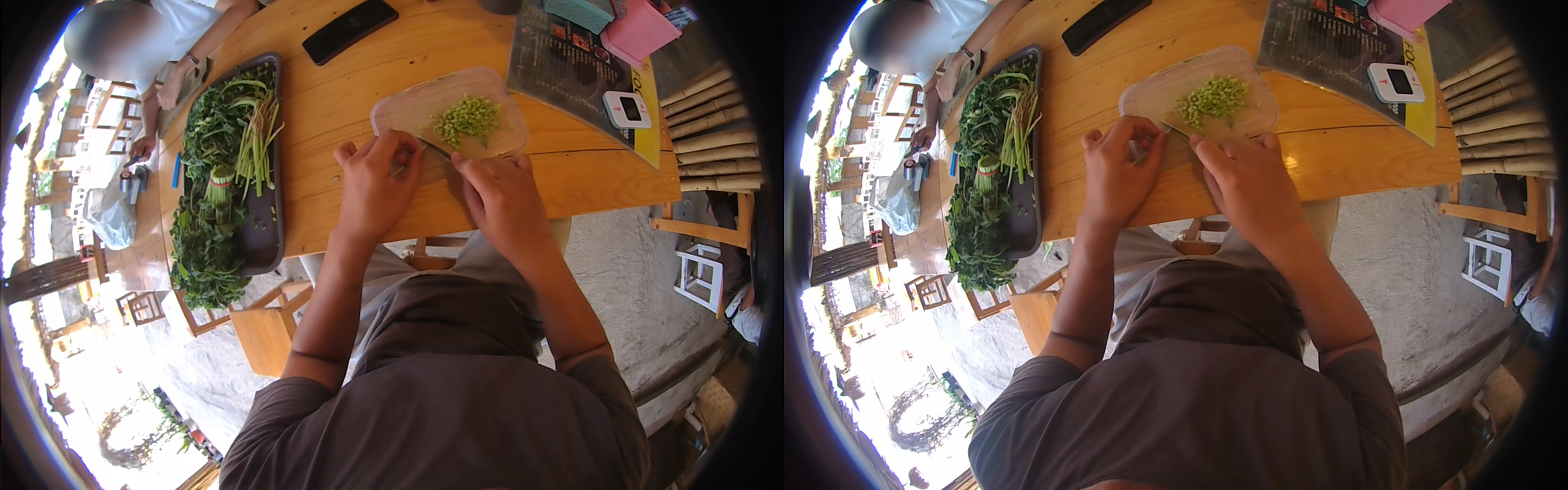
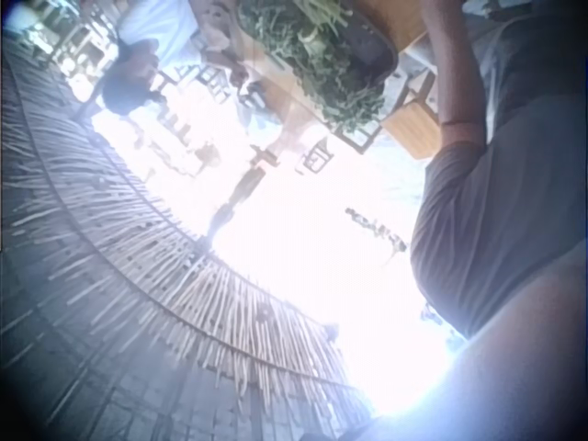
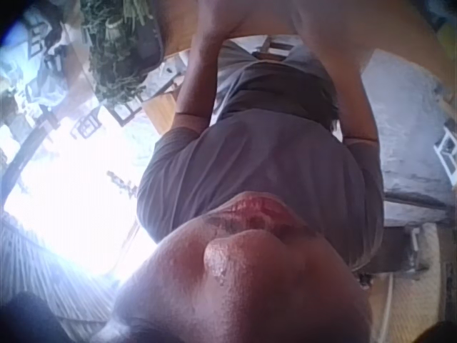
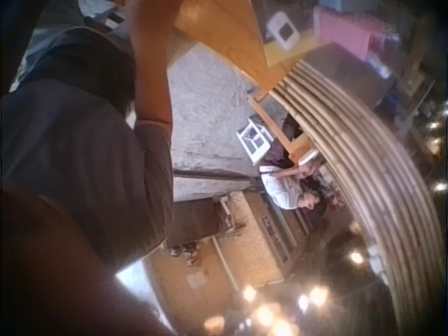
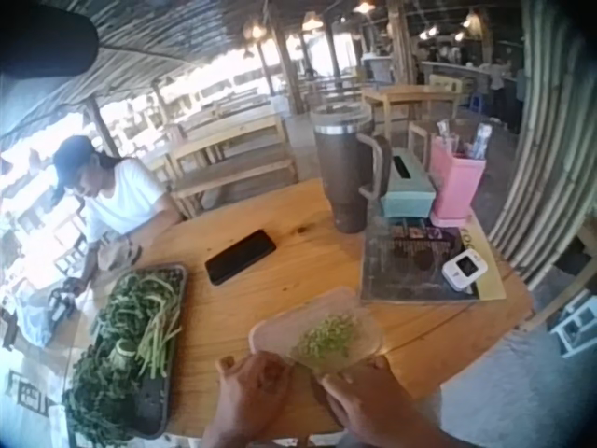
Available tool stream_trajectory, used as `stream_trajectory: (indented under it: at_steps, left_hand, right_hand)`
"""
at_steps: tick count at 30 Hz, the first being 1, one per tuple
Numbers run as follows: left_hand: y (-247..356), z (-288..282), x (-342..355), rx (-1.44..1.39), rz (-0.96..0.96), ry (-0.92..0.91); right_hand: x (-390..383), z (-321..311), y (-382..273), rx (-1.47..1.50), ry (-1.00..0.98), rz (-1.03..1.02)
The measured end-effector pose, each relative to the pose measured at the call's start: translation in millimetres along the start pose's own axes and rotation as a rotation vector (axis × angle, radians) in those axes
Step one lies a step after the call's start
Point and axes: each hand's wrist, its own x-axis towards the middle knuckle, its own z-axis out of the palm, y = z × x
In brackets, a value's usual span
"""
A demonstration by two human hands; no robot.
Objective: The person chops green leafy vegetables into small pieces using a knife on a plastic cutting board. They repeatedly pick up stems from a tray, chop them, and place the chopped pieces into a clear plastic container.
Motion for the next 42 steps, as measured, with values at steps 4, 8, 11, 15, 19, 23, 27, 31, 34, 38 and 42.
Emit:
stream_trajectory:
  at_steps: [4,8,11,15,19,23,27,31,34,38,42]
  left_hand:
    - [2,-6,-2,0.031,-0.008,-0.02]
    - [13,-25,4,0.049,0.029,0.01]
    - [33,-73,5,-0.207,0.123,0.235]
    - [70,-145,-16,-0.903,0.345,0.67]
    - [81,-165,-41,-0.907,0.489,0.919]
    - [54,-142,-55,-0.838,0.325,1.053]
    - [38,-133,-58,-0.785,0.181,1.122]
    - [41,-147,-59,-0.722,0.138,1.167]
    - [30,-148,-59,-0.747,0.117,1.179]
    - [27,-155,-59,-0.725,0.091,1.188]
    - [29,-155,-59,-0.698,0.053,1.172]
  right_hand:
    - [-2,1,1,0.016,0.037,0.024]
    - [-2,2,1,0.036,0.076,0.02]
    - [-6,2,3,0.001,0.084,0.033]
    - [-6,4,0,0.01,0.079,0.042]
    - [-2,8,0,0.018,0.151,0.007]
    - [-5,10,3,-0.024,0.146,0.015]
    - [-4,7,2,-0.011,0.155,0.011]
    - [0,7,-3,0.021,0.133,0.016]
    - [-5,10,3,-0.001,0.167,0.014]
    - [-6,8,2,0.003,0.14,0.026]
    - [-4,9,2,-0.019,0.141,0.014]
